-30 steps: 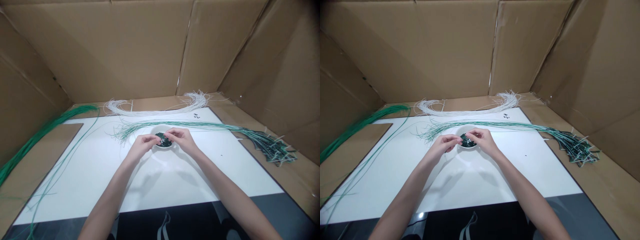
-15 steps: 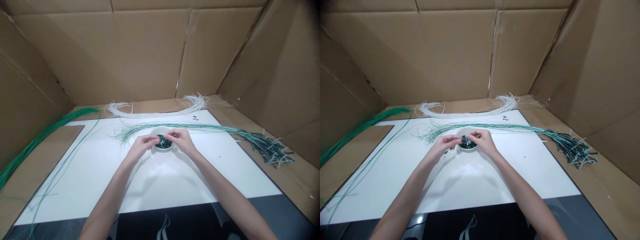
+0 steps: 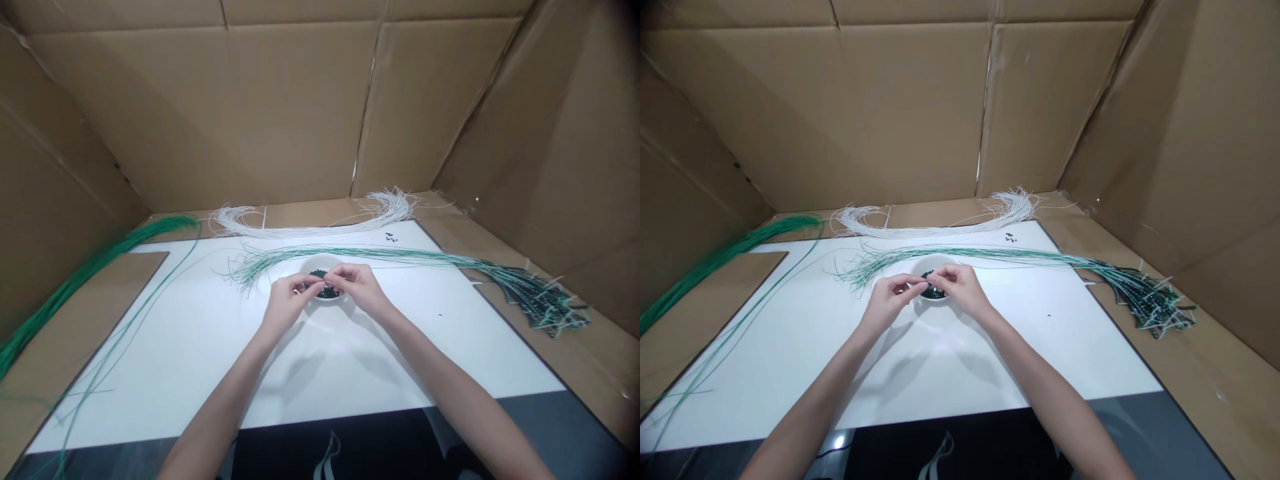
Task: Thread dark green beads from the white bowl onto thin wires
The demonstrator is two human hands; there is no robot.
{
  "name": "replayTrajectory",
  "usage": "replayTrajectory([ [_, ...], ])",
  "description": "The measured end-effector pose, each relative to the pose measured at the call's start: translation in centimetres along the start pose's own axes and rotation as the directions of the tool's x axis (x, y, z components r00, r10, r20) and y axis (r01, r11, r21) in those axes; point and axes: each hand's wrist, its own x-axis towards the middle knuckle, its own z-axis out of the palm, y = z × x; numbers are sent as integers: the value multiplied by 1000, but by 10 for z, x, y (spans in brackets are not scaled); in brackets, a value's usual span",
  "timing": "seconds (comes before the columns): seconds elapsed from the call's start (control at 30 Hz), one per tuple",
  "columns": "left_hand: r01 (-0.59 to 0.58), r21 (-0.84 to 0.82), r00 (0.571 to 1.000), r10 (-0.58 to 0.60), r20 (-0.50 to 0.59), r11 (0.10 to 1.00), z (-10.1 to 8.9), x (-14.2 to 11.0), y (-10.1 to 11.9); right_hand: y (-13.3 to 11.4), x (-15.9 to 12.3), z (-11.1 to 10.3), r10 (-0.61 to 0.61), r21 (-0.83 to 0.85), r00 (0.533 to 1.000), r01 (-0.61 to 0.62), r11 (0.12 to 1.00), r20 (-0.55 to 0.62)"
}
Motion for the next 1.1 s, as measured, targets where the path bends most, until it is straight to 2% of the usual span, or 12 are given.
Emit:
replayTrajectory([
  [0.2, 34, -26, 999, -33, 11, 999, -4, 3, -1, 1, 2, -5, -63, -101, 997, 59, 993, -39],
  [0.33, 152, -124, 983, -137, 118, 981, -8, 6, 1, 2, 3, -11, -93, -168, 992, 79, 983, -79],
  [0.47, 328, -363, 941, -266, 210, 872, -10, 10, 0, 1, 2, -12, -113, -208, 989, 91, 974, -96],
  [0.53, 367, -420, 926, -286, 245, 830, -9, 11, -1, 0, 2, -10, -109, -229, 988, 82, 970, -106],
  [0.63, 335, -387, 932, -240, 272, 859, -7, 9, 2, 0, 0, -7, -103, -246, 989, 74, 966, -104],
  [0.73, 269, -273, 950, -208, 232, 924, -7, 6, 6, -1, 0, -7, -113, -258, 988, 83, 963, -101],
  [0.93, 204, -113, 970, -185, 158, 972, -15, 6, 5, -1, 3, -13, -146, -259, 969, 92, 962, -201],
  [1.1, 110, -43, 988, -105, 112, 993, -17, 9, 1, -1, 3, -5, -157, -293, 977, 111, 950, -141],
])
